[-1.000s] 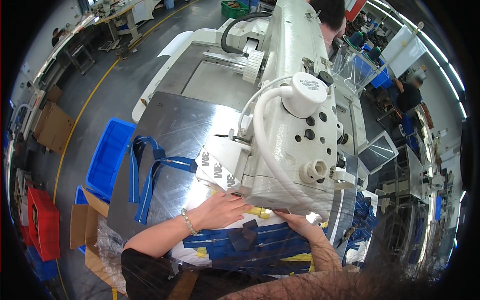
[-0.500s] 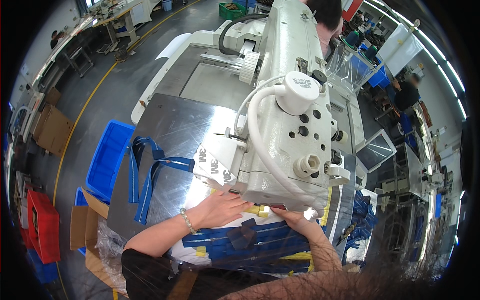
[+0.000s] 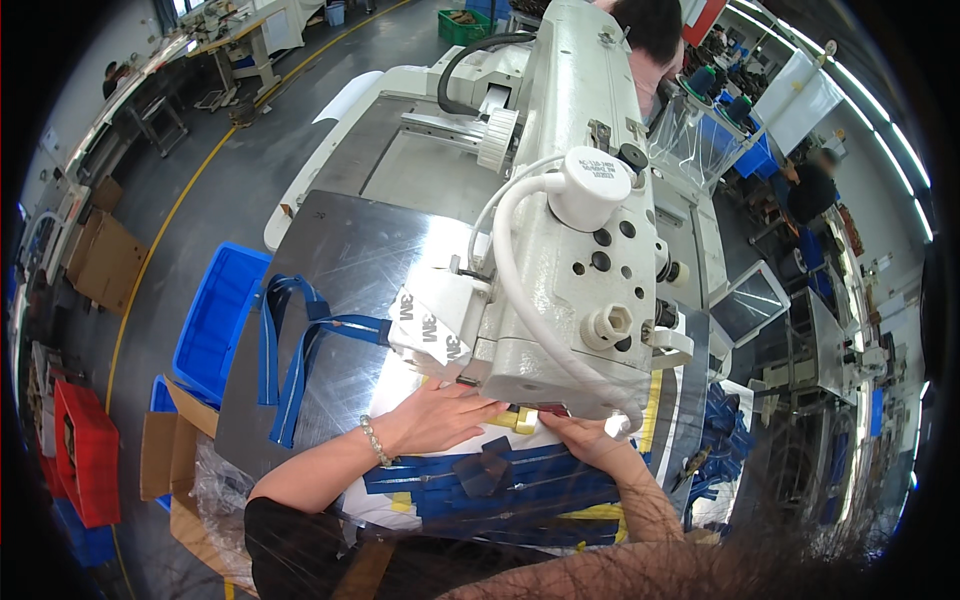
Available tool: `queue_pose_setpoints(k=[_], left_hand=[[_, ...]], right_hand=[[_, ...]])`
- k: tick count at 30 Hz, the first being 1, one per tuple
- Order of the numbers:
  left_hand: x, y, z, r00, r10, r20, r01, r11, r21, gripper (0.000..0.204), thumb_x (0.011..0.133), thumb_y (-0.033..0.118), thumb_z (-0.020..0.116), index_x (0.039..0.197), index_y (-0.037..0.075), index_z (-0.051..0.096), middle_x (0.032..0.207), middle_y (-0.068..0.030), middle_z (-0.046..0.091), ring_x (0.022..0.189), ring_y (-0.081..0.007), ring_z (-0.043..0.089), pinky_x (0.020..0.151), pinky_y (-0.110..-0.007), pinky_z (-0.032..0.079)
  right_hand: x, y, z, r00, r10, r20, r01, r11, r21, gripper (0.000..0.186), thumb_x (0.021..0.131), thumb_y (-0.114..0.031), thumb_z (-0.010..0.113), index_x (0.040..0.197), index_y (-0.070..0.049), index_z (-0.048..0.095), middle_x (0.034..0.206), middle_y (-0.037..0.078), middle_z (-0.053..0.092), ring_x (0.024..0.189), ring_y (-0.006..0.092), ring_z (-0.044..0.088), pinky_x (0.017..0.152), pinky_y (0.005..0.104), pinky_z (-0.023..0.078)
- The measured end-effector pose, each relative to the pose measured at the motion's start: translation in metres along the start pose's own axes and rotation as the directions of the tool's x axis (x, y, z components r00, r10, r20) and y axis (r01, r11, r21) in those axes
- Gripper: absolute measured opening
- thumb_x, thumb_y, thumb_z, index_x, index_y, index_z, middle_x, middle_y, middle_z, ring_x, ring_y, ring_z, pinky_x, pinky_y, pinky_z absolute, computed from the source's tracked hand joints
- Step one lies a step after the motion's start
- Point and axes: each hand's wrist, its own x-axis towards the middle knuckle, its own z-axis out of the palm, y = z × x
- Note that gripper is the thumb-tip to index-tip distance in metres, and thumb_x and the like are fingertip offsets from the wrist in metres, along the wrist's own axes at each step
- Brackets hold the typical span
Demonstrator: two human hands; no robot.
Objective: Sewing blue fabric straps using an industrial sewing machine.
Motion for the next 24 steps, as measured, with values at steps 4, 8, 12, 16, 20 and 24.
queue_pose_setpoints(k=[4,8,12,16,20,24], left_hand=[[0.0,-0.002,0.0,0.996,0.032,-0.084,-0.03,0.999,0.027,0.05,0.089,0.035,0.053,0.136,0.02,0.044,0.125,0.0061,0.054,0.107,-0.0118,0.051,0.09,-0.036,0.035],[0.0,-0.001,0.0,0.994,0.028,-0.108,-0.031,0.999,-0.024,0.051,0.088,0.033,0.055,0.135,0.019,0.044,0.124,0.0058,0.054,0.107,-0.0114,0.051,0.085,-0.035,0.038],[-0.001,0.0,-0.003,0.998,0.008,-0.066,-0.01,0.999,-0.04,0.051,0.088,0.033,0.055,0.135,0.019,0.044,0.123,0.0059,0.054,0.105,-0.011,0.051,0.081,-0.034,0.039],[-0.001,-0.001,0.0,0.993,0.03,-0.111,-0.031,1.0,-0.002,0.051,0.088,0.034,0.055,0.135,0.019,0.043,0.123,0.0064,0.054,0.103,-0.0107,0.051,0.078,-0.032,0.038],[0.0,-0.002,0.001,0.993,0.042,-0.107,-0.04,0.999,0.016,0.052,0.088,0.036,0.055,0.135,0.02,0.043,0.123,0.0061,0.054,0.104,-0.0102,0.052,0.076,-0.032,0.039],[0.004,-0.005,0.001,0.992,0.053,-0.113,-0.054,0.999,-0.006,0.049,0.087,0.033,0.055,0.133,0.02,0.045,0.121,0.0064,0.055,0.101,-0.0101,0.054,0.073,-0.031,0.042]], right_hand=[[0.0,0.002,0.004,1.0,-0.01,-0.017,0.01,0.999,0.047,0.04,0.071,-0.005,0.065,0.107,-0.024,0.066,0.105,0.001,0.065,0.099,0.0274,0.059,0.088,0.0395,0.048],[-0.002,0.005,0.004,1.0,-0.009,-0.012,0.01,0.999,0.053,0.046,0.069,-0.004,0.064,0.109,-0.026,0.065,0.105,0.001,0.065,0.1,0.0281,0.059,0.089,0.0415,0.046],[-0.008,0.015,0.013,0.999,-0.001,0.032,-0.001,0.999,0.044,0.052,0.067,-0.004,0.064,0.112,-0.028,0.064,0.108,0.001,0.064,0.102,0.0279,0.059,0.091,0.042,0.045],[-0.009,0.018,0.017,1.0,-0.009,0.018,0.008,0.998,0.054,0.052,0.067,-0.003,0.064,0.113,-0.029,0.063,0.11,0.001,0.063,0.103,0.0281,0.058,0.091,0.0419,0.045],[-0.007,0.015,0.013,1.0,0.016,0.027,-0.018,0.997,0.077,0.051,0.068,-0.005,0.065,0.111,-0.03,0.064,0.108,0.001,0.064,0.103,0.0291,0.057,0.09,0.0414,0.045],[-0.005,0.012,0.012,0.999,0.032,0.003,-0.032,0.995,0.096,0.047,0.068,-0.007,0.067,0.109,-0.03,0.065,0.105,0.001,0.065,0.1,0.0293,0.058,0.088,0.0401,0.046]])
